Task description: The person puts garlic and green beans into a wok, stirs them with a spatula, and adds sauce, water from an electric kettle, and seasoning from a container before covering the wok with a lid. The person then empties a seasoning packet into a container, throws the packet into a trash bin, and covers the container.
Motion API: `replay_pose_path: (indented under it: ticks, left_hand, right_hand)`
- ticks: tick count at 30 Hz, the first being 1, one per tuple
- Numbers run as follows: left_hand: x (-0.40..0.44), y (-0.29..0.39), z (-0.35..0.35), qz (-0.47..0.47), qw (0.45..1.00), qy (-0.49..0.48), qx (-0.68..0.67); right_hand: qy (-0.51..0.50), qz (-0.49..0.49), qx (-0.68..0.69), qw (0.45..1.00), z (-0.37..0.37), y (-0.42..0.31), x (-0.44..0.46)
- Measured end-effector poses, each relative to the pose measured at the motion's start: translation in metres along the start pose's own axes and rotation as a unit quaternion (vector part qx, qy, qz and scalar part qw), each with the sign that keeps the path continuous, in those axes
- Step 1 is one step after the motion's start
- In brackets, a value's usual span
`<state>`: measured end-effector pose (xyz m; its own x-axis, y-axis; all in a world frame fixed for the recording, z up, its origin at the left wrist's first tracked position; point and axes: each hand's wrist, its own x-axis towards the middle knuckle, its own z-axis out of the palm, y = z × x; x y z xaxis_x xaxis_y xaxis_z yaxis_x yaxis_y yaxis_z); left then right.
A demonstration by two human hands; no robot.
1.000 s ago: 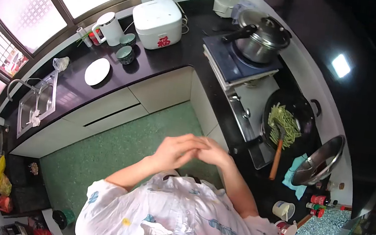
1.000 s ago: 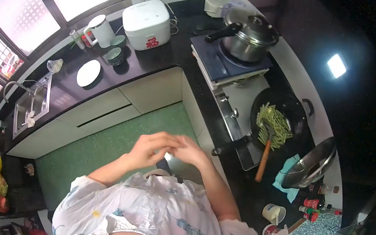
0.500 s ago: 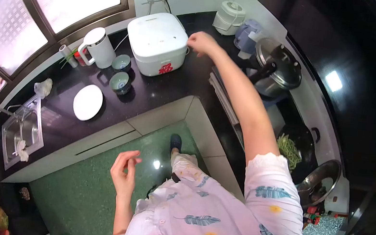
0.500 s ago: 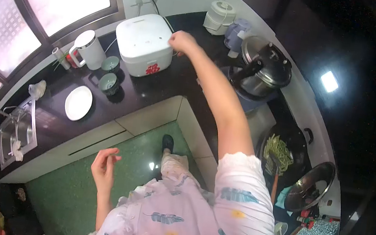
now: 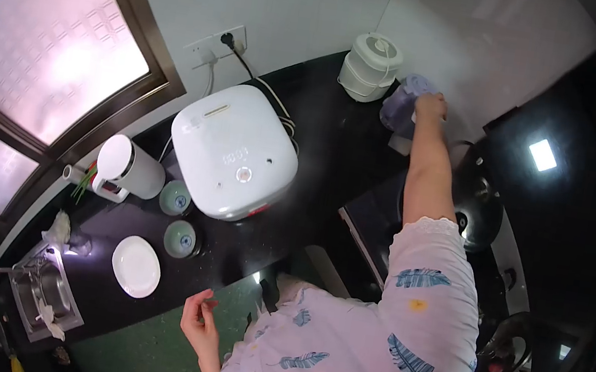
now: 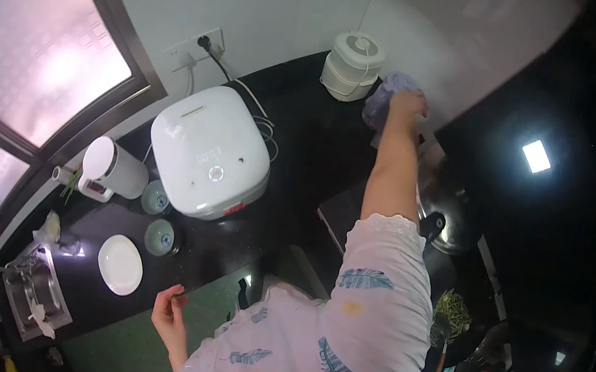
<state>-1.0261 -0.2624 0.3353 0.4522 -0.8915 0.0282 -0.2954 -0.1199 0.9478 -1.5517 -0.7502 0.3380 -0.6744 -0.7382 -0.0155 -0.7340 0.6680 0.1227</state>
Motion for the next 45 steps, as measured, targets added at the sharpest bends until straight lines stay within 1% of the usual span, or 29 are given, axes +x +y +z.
replay_pose_path:
  ticks: [1, 2, 3, 6, 9, 12, 14, 17, 18, 20, 22, 23, 24, 25, 26, 28, 30, 31, 32, 34, 36, 40, 41, 44, 45]
  left_hand:
    - [0.012, 0.002, 0.005, -0.002, 1.000, -0.006, 0.000]
    - [0.024, 0.003, 0.009, -0.004, 1.000, -0.011, 0.001]
    - [0.037, 0.005, 0.014, -0.005, 1.000, -0.017, 0.001]
    - [0.068, 0.013, 0.026, 0.000, 0.999, -0.040, 0.010]
    - [0.093, 0.014, 0.039, 0.026, 0.997, -0.067, 0.007]
    - [0.112, 0.021, 0.058, 0.049, 0.992, -0.113, 0.000]
    - [0.125, 0.030, 0.075, 0.069, 0.985, -0.157, -0.024]
    - [0.146, 0.043, 0.106, 0.151, 0.957, -0.247, 0.008]
    - [0.153, 0.051, 0.117, 0.178, 0.944, -0.278, 0.025]
    - [0.166, 0.059, 0.145, 0.204, 0.926, -0.317, -0.009]
    - [0.174, 0.074, 0.171, 0.281, 0.902, -0.326, -0.028]
    - [0.178, 0.079, 0.182, 0.313, 0.891, -0.329, -0.018]
    - [0.178, 0.085, 0.192, 0.346, 0.877, -0.333, -0.011]
    - [0.177, 0.093, 0.199, 0.374, 0.871, -0.319, -0.010]
    - [0.174, 0.102, 0.203, 0.402, 0.862, -0.308, -0.011]
    - [0.166, 0.112, 0.201, 0.456, 0.839, -0.297, 0.004]
    - [0.150, 0.119, 0.189, 0.478, 0.816, -0.323, -0.010]
    - [0.139, 0.118, 0.181, 0.409, 0.822, -0.395, -0.029]
    - [0.134, 0.110, 0.169, 0.412, 0.790, -0.453, -0.031]
    - [0.106, 0.100, 0.153, 0.340, 0.742, -0.561, -0.140]
    - [0.079, 0.095, 0.140, 0.299, 0.703, -0.634, -0.120]
    - [0.030, 0.083, 0.142, 0.248, 0.630, -0.728, -0.109]
    - [0.019, 0.070, 0.147, 0.176, 0.624, -0.752, -0.118]
    - [-0.025, 0.067, 0.159, 0.188, 0.603, -0.770, -0.095]
    - [-0.039, 0.074, 0.165, 0.254, 0.611, -0.747, -0.057]
  right_hand:
    - [-0.039, -0.009, -0.006, 0.999, -0.012, 0.004, -0.009]
    - [-0.078, -0.017, -0.011, 0.997, -0.046, 0.013, -0.034]
    - [-0.117, -0.024, -0.016, 0.993, -0.064, 0.016, -0.045]
    - [-0.176, -0.061, -0.087, 0.979, 0.020, 0.041, 0.063]
    - [-0.092, -0.048, -0.060, 0.993, 0.025, 0.045, 0.060]
    - [-0.122, -0.086, -0.045, 0.988, 0.000, 0.036, 0.033]
    - [-0.100, -0.128, -0.052, 0.985, -0.009, 0.027, 0.009]
    - [-0.061, -0.179, -0.053, 0.981, -0.024, 0.005, -0.025]
    - [-0.047, -0.220, -0.061, 0.973, -0.031, 0.000, -0.038]
    - [-0.005, -0.285, -0.053, 0.957, -0.054, -0.006, -0.077]
    - [0.062, -0.335, -0.012, 0.940, -0.082, -0.002, -0.133]
    - [0.073, -0.348, 0.003, 0.935, -0.099, 0.002, -0.164]
    - [0.071, -0.348, 0.008, 0.935, -0.122, 0.007, -0.203]
    - [0.089, -0.361, 0.026, 0.928, -0.134, 0.016, -0.235]
    - [0.080, -0.367, 0.048, 0.926, -0.154, 0.027, -0.274]
    - [0.070, -0.380, 0.133, 0.913, -0.174, 0.055, -0.341]
    - [0.062, -0.378, 0.184, 0.905, -0.185, 0.086, -0.399]
    - [0.080, -0.389, 0.211, 0.893, -0.180, 0.103, -0.422]
    - [0.098, -0.387, 0.246, 0.883, -0.172, 0.118, -0.441]
    - [0.074, -0.360, 0.260, 0.893, -0.159, 0.148, -0.478]
    - [0.029, -0.320, 0.300, 0.898, -0.145, 0.175, -0.513]
    - [0.017, -0.273, 0.366, 0.889, -0.112, 0.238, -0.557]
    - [0.042, -0.267, 0.364, 0.892, -0.111, 0.255, -0.567]
    - [0.067, -0.204, 0.362, 0.907, -0.107, 0.310, -0.591]
    - [0.087, -0.167, 0.367, 0.911, -0.102, 0.331, -0.599]
